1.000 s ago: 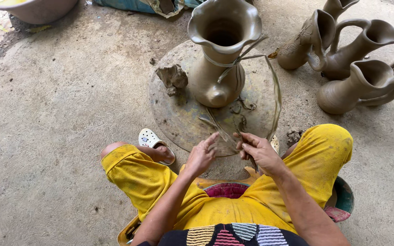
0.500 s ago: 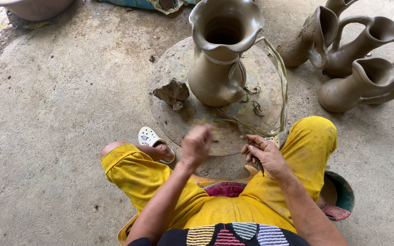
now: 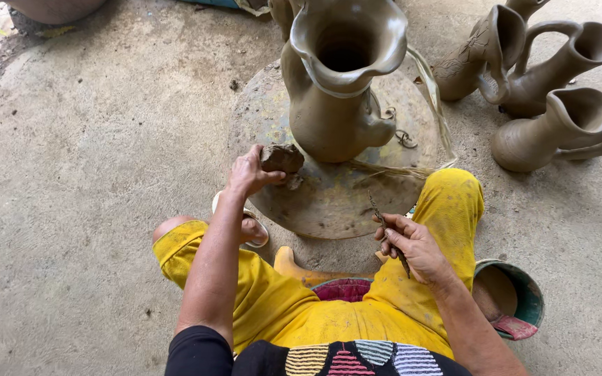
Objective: The person uses a small tool and clay to detail the surface of a large pottery pitcher, adding decorative patterns and blending clay pieces into the body.
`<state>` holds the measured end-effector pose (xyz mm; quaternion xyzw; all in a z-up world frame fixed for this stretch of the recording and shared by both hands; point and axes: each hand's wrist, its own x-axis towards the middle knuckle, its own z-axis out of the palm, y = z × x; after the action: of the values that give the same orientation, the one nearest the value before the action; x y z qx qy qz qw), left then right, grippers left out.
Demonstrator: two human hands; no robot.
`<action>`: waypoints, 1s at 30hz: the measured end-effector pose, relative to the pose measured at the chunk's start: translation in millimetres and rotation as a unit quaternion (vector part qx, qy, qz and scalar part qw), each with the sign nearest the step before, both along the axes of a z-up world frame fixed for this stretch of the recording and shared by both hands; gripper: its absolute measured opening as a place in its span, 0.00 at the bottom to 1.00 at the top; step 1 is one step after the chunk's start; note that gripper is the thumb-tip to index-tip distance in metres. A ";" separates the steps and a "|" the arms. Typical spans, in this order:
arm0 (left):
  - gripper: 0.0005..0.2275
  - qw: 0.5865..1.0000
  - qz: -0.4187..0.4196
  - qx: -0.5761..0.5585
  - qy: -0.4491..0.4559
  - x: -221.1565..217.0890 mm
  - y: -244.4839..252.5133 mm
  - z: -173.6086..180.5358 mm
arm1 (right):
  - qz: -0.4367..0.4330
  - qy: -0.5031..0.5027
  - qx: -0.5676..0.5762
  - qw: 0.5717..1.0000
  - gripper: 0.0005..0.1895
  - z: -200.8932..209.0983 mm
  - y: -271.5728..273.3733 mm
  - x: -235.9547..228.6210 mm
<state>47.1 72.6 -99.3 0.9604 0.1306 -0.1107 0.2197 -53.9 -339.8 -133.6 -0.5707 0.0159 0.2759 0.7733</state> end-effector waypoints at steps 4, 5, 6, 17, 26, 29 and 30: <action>0.42 0.998 0.013 -0.056 -0.040 -9.3 -12.1 -12.0 | -0.005 0.003 0.001 1.000 0.18 7.3 1.1 -2.8; 0.41 0.996 0.043 -0.079 -0.028 -11.9 -16.6 -12.2 | -0.008 0.005 0.001 1.000 0.18 10.0 -1.6 -3.7; 0.41 0.996 0.038 -0.079 -0.025 -14.5 -20.7 -10.7 | -0.008 -0.012 -0.009 1.000 0.18 13.0 -6.0 -4.3; 0.27 0.872 0.139 -0.468 -0.038 -90.8 26.2 68.9 | -0.118 -0.033 -0.021 0.992 0.17 27.7 -79.1 -10.5; 0.26 0.789 0.347 -0.384 -0.331 -282.9 155.9 120.2 | -0.071 -0.083 -0.004 0.994 0.10 -0.4 -95.0 18.7; 0.23 0.731 0.478 -0.389 -0.293 -322.9 181.5 31.2 | -0.042 -0.097 -0.040 0.994 0.12 -4.9 -92.0 28.5; 0.22 0.708 0.518 -0.412 -0.248 -332.1 187.9 -6.8 | -0.035 -0.105 -0.060 0.992 0.13 -4.6 -89.0 30.2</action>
<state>-285.0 260.6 -106.1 0.5490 0.4901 0.2196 0.6405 -23.7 -428.8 -138.2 -0.6410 -0.0287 0.1854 0.7443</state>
